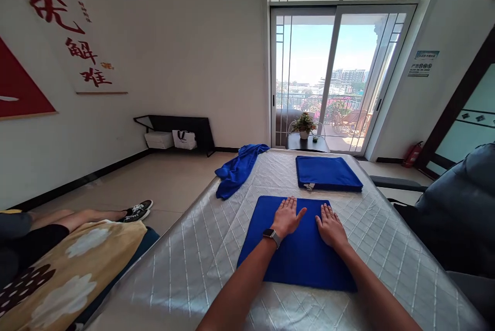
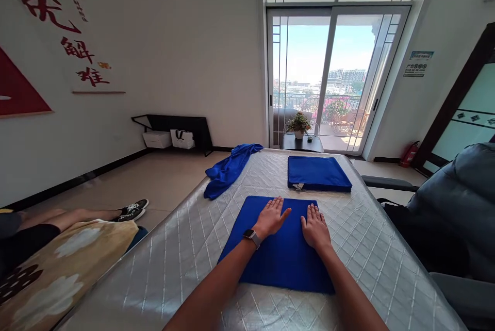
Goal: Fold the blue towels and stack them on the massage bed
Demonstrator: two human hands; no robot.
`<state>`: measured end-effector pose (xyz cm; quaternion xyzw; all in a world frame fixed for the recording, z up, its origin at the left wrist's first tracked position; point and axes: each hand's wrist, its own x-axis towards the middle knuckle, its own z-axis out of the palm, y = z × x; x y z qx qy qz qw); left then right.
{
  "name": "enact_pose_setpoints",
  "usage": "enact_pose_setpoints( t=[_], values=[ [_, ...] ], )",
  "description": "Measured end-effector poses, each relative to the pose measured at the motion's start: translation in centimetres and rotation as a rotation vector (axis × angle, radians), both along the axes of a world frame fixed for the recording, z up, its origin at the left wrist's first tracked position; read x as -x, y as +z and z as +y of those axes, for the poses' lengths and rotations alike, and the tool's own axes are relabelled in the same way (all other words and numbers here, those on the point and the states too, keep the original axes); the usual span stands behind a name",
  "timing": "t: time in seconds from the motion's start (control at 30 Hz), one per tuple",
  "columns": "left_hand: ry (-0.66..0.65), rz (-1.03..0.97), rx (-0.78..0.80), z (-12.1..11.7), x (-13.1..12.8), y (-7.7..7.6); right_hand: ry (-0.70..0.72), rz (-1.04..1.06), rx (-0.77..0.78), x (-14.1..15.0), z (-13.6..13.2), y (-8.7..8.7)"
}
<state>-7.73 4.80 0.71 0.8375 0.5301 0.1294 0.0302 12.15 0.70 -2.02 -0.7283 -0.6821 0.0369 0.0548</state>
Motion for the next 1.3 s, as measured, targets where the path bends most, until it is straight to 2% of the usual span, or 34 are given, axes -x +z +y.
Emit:
enact_pose_setpoints(
  t=[0.1,0.17,0.2,0.3,0.53,0.63,0.73,0.93,1.17,1.3],
  values=[
    [-0.175,-0.061,-0.021,-1.9,-5.8,-1.2,0.023,-0.003,0.009,-0.2,-0.2,-0.1],
    [-0.181,-0.071,-0.001,-2.7,-7.6,-1.8,0.027,-0.006,0.012,-0.3,-0.3,-0.1],
    [-0.168,-0.069,0.012,-2.9,-7.7,-1.9,0.025,-0.007,0.011,-0.3,-0.3,-0.1],
    [-0.117,-0.046,0.034,-2.9,-5.2,-1.7,0.012,-0.006,-0.001,-0.2,-0.2,0.0],
    [0.131,0.005,0.061,-2.1,6.7,-0.6,-0.010,0.000,0.005,0.0,-0.2,0.2],
    [0.214,0.037,0.054,-2.1,9.8,-0.8,-0.012,-0.002,0.026,0.0,-0.2,0.3],
    [0.234,0.048,0.041,-2.1,10.8,-1.0,-0.022,-0.008,0.058,0.1,0.1,0.6],
    [0.231,0.044,0.028,-2.2,10.4,-1.0,-0.027,-0.028,0.052,0.1,2.1,1.7],
    [0.224,0.064,0.039,-2.2,10.8,-1.2,-0.022,-0.024,0.011,-0.1,2.9,0.6],
    [0.275,0.101,0.071,-1.1,10.1,-0.3,-0.017,-0.015,-0.008,-0.1,2.9,0.2]
  ],
)
